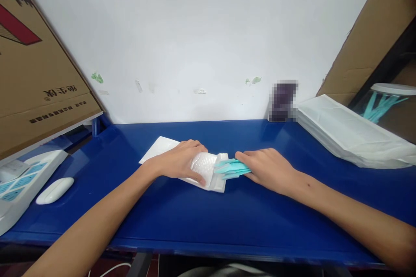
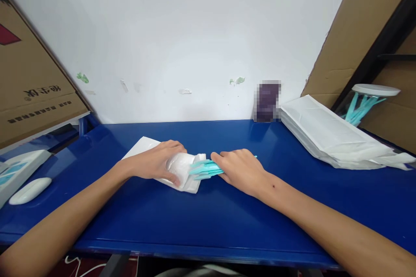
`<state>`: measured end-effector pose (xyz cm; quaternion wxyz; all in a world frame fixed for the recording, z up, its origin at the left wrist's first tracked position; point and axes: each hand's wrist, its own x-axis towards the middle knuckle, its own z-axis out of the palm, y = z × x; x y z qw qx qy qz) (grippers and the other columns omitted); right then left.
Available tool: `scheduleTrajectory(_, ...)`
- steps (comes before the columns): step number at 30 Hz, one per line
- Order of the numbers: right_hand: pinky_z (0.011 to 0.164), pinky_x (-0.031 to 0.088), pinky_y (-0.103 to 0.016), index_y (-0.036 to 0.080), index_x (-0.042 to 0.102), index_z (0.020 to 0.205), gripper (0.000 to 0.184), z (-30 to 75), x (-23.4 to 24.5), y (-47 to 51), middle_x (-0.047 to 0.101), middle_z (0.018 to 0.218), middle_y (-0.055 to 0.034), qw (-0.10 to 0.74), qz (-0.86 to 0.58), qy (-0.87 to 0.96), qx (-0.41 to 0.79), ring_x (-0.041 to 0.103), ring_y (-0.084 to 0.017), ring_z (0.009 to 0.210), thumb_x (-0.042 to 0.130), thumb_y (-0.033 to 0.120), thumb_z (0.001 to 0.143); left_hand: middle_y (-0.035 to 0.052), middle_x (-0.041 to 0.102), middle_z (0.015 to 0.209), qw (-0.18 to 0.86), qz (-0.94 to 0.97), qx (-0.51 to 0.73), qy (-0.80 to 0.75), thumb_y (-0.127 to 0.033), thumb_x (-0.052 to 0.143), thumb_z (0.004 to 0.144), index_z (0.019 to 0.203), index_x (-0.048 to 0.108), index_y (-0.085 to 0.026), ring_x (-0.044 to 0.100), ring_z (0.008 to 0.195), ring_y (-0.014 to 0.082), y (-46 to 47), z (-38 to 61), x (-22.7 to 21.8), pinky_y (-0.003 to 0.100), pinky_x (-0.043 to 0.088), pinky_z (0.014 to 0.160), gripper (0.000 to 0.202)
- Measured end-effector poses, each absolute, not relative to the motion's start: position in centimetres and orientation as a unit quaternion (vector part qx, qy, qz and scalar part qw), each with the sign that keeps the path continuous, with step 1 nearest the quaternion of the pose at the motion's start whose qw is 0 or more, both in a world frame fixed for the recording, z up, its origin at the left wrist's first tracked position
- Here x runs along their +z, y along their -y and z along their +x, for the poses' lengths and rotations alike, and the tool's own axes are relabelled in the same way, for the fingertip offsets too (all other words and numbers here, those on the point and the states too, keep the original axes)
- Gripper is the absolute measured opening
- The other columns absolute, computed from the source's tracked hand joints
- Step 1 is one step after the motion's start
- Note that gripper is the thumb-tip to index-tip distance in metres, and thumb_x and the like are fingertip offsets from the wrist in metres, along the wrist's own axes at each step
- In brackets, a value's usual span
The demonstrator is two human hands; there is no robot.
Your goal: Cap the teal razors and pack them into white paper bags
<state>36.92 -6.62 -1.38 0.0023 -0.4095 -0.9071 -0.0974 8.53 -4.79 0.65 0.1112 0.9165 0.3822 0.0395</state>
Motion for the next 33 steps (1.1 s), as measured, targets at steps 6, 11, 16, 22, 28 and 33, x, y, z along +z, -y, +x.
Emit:
scheduleTrajectory(6,0.050,0.014,-0.030,0.019,0.056,0.103,0.014,37.4,-0.9,6.1,0.070,0.089,-0.0069,-0.052,-0.451,0.881,-0.133,0.066,-0.020,0.068,0.044,0.023,0.096,0.0052,0.067,0.105,0.033,0.921,0.084,-0.380,-0.070,0.052,0.089,0.118,0.058,-0.023,0.062,0.090,0.0240,4.3,9.1,-0.7,0.034,0.039,0.078,0.056)
scheduleTrajectory(11,0.051,0.016,-0.032,0.018,0.059,0.102,0.016,37.1,-0.3,6.1,0.072,0.086,-0.0089,-0.059,-0.470,0.864,-0.171,0.067,-0.024,0.071,0.044,0.018,0.096,0.0042,0.069,0.101,0.035,0.917,0.094,-0.385,-0.060,0.035,0.101,0.116,0.059,-0.024,0.064,0.089,0.0231,4.7,9.9,-0.6,0.032,0.041,0.075,0.046)
scheduleTrajectory(16,0.053,0.017,-0.033,0.017,0.062,0.097,0.018,36.3,0.5,5.6,0.073,0.082,-0.0106,-0.044,-0.471,0.858,-0.201,0.067,-0.024,0.070,0.046,0.010,0.092,0.0052,0.069,0.102,0.041,0.906,0.114,-0.406,-0.053,0.026,0.105,0.119,0.061,-0.024,0.065,0.090,0.0223,5.1,10.5,-0.3,0.032,0.044,0.075,0.048)
scheduleTrajectory(22,0.056,0.018,-0.033,0.016,0.063,0.095,0.018,37.7,0.5,3.3,0.071,0.079,-0.0107,-0.006,-0.436,0.869,-0.236,0.061,-0.021,0.067,0.048,0.009,0.089,0.0047,0.071,0.108,0.072,0.894,0.152,-0.416,-0.045,0.023,0.107,0.120,0.064,-0.024,0.066,0.095,0.0214,4.6,10.2,-0.6,0.033,0.046,0.082,0.048)
scheduleTrajectory(28,0.058,0.017,-0.034,0.017,0.064,0.089,0.019,37.4,-0.3,4.2,0.067,0.072,-0.0059,0.050,-0.406,0.845,-0.345,0.059,-0.021,0.066,0.051,0.004,0.086,0.0040,0.071,0.110,0.077,0.879,0.148,-0.446,-0.046,0.020,0.107,0.121,0.064,-0.026,0.065,0.097,0.0230,4.9,10.9,-0.8,0.034,0.046,0.083,0.049)
scheduleTrajectory(33,0.056,0.017,-0.034,0.017,0.066,0.092,0.027,36.1,1.2,6.9,0.065,0.070,-0.0054,0.038,-0.433,0.819,-0.375,0.060,-0.021,0.063,0.047,-0.001,0.085,0.0032,0.070,0.099,0.072,0.852,0.160,-0.494,-0.049,0.019,0.106,0.111,0.063,-0.026,0.065,0.086,0.0225,5.2,11.2,-0.7,0.033,0.044,0.074,0.050)
